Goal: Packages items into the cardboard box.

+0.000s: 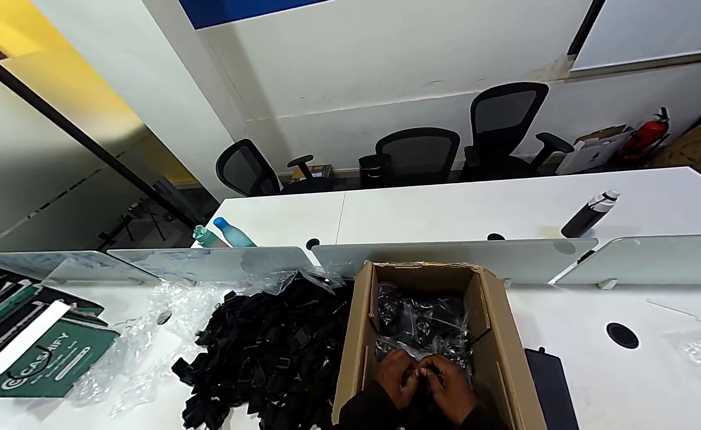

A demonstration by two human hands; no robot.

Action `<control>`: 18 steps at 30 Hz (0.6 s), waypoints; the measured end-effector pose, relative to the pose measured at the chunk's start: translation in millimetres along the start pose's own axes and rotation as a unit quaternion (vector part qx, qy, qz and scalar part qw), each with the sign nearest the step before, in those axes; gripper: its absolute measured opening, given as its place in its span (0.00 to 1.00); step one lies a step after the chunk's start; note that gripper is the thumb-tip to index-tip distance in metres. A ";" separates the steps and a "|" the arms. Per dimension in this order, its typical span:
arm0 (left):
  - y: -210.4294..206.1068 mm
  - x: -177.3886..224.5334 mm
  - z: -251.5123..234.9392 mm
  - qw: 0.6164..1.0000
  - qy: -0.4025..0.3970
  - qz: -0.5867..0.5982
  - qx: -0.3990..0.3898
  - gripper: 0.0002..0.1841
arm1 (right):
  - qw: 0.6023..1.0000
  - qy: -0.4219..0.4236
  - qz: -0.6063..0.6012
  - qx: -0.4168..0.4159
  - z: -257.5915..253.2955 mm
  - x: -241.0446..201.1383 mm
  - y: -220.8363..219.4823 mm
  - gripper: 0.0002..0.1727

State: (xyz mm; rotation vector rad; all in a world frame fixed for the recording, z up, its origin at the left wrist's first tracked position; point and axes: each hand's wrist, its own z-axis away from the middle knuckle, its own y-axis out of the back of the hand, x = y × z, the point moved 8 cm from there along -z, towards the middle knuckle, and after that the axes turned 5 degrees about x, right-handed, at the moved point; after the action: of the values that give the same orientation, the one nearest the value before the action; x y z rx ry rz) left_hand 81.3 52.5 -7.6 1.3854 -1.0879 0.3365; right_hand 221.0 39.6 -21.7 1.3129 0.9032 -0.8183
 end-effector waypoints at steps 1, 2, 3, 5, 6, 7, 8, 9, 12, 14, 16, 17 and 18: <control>0.4 0.2 0.0 1.000 -0.001 -0.001 0.001 0.11 | 1.000 -0.001 0.000 0.000 0.3 0.4 -0.4 0.08; 0.3 0.3 -0.2 1.000 -0.001 -0.001 0.001 0.11 | 1.000 0.000 0.000 0.001 0.4 0.9 -0.5 0.08; -0.1 0.2 -0.3 1.000 0.000 -0.001 0.001 0.12 | 1.000 0.001 0.001 0.003 0.3 1.0 -0.2 0.08; -1.3 -1.1 -0.5 1.000 0.011 0.003 0.000 0.13 | 1.000 -0.003 0.012 0.010 0.1 1.6 1.0 0.09; -2.0 -2.7 -1.1 1.000 0.021 0.007 -0.004 0.13 | 1.000 -0.010 0.024 0.016 -0.4 1.5 3.2 0.10; -2.6 -4.4 -1.4 0.999 0.032 0.010 -0.007 0.14 | 0.999 -0.017 0.036 0.028 -1.0 1.0 6.9 0.10; -3.1 -5.7 -1.5 0.999 0.041 0.010 -0.011 0.14 | 0.998 -0.022 0.045 0.045 -1.6 0.8 11.6 0.11; -3.4 -6.3 -1.5 0.999 0.050 0.010 -0.016 0.14 | 0.997 -0.022 0.049 0.062 -2.0 1.0 16.0 0.12; -1.7 -4.9 -1.8 0.998 0.059 0.006 -0.020 0.13 | 0.996 -0.027 0.041 0.073 -2.0 1.9 19.1 0.13; 0.8 -4.3 -2.4 0.998 0.060 0.003 -0.015 0.12 | 0.997 -0.026 0.029 0.072 -2.1 2.0 17.5 0.13; 1.6 -3.5 -2.4 0.998 0.066 0.000 -0.021 0.13 | 0.998 -0.020 0.018 0.060 -1.9 3.3 14.1 0.16; 1.6 -3.1 -2.2 0.997 0.067 -0.003 -0.024 0.13 | 0.998 -0.013 0.020 0.051 -1.7 3.2 12.5 0.17; 2.0 -3.2 -2.3 0.997 0.068 -0.007 -0.024 0.13 | 0.999 -0.004 0.026 0.044 -2.0 2.6 11.2 0.18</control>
State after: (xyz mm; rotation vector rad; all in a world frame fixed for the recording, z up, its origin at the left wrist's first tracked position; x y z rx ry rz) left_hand 79.1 56.3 -8.3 1.3082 -0.9684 0.3872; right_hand 232.1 42.7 -19.3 1.4037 0.8319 -0.8301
